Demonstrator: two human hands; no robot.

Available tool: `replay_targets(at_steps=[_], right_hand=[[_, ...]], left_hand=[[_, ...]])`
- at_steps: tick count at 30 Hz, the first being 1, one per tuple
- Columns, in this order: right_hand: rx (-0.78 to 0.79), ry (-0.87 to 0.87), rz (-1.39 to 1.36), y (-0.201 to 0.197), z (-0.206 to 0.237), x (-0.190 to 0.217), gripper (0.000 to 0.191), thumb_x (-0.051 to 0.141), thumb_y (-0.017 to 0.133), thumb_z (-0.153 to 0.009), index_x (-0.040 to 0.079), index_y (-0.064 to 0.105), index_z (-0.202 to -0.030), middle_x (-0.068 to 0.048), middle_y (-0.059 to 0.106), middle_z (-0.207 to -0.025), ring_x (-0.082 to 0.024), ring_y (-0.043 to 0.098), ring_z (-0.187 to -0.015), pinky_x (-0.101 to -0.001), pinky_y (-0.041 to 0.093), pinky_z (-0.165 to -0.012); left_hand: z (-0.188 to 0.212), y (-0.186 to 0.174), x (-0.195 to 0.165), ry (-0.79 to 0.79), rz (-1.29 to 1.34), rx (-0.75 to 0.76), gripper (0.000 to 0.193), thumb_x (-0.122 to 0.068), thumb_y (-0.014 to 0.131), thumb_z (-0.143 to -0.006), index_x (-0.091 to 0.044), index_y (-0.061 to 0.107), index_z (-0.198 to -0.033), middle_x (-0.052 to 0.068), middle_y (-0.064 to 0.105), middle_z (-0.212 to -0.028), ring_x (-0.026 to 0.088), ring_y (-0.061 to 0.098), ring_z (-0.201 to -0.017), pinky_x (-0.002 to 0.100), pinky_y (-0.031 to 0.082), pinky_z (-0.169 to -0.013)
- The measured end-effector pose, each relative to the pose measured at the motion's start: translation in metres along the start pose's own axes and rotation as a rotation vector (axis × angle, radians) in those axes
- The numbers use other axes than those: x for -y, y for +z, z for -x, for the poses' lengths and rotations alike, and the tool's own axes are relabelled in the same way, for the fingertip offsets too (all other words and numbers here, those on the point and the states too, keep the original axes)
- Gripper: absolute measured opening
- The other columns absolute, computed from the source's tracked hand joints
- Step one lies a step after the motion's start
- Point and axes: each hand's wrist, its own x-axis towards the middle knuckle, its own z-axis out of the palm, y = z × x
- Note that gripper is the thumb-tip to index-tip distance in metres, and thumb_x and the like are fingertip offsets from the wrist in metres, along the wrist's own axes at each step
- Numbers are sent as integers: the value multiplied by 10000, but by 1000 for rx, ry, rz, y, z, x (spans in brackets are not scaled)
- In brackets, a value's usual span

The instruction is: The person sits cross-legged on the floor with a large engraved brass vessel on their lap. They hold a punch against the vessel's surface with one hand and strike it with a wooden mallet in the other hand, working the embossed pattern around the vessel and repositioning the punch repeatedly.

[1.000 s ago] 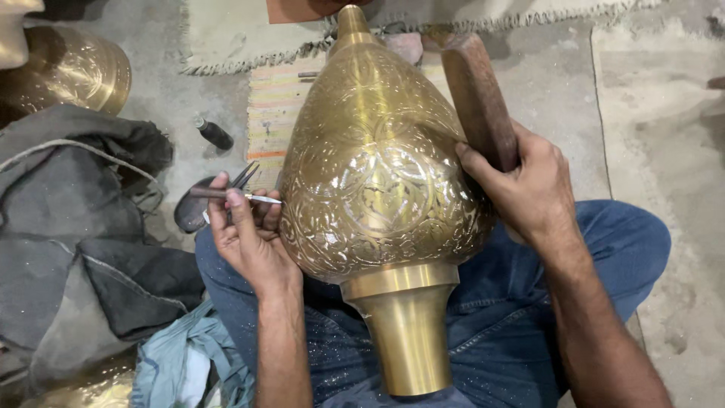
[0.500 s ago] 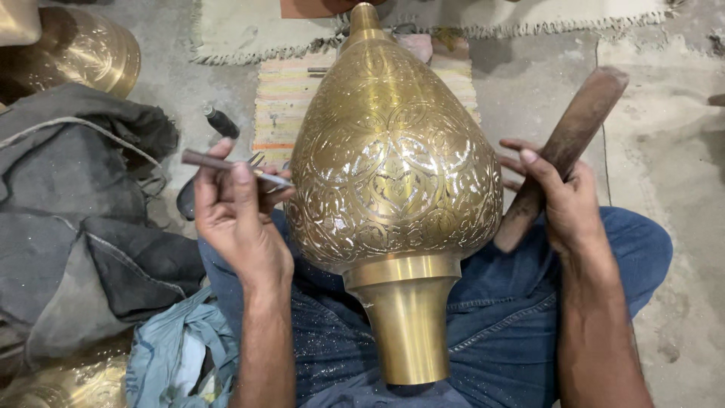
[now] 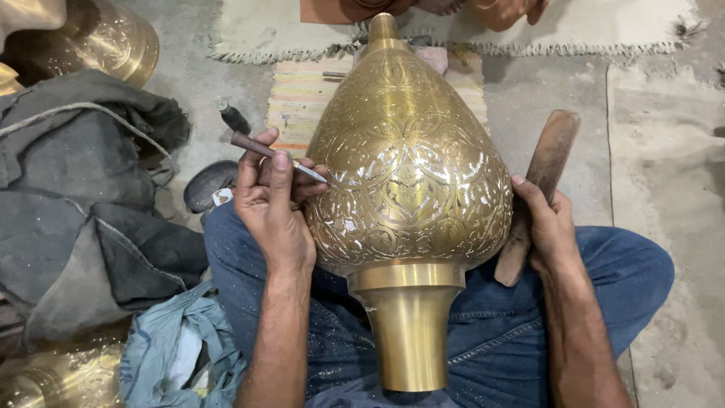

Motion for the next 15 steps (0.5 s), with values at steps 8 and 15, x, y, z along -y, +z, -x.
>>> replay_targets(at_steps=[8, 15], right_hand=[[-14, -199, 207, 3, 12, 12, 373, 273, 685, -1010, -27, 730, -1228, -45, 729, -959, -74, 631, -787, -222, 506, -681], [33, -257, 270, 9, 22, 29, 404, 300, 696, -992, -3, 707, -1261, -54, 761, -1089, -87, 693, -958, -224, 553, -848]], left_hand=[[5, -20, 8, -12, -23, -110, 349, -153, 656, -1063, 0, 592, -1370, 109, 728, -926, 173, 747, -779, 218, 611, -644], [6, -10, 2, 22, -120, -110, 351, -146, 668, -1063, 15, 588, -1364, 98, 722, -966, 168, 740, -795, 215, 597, -636]])
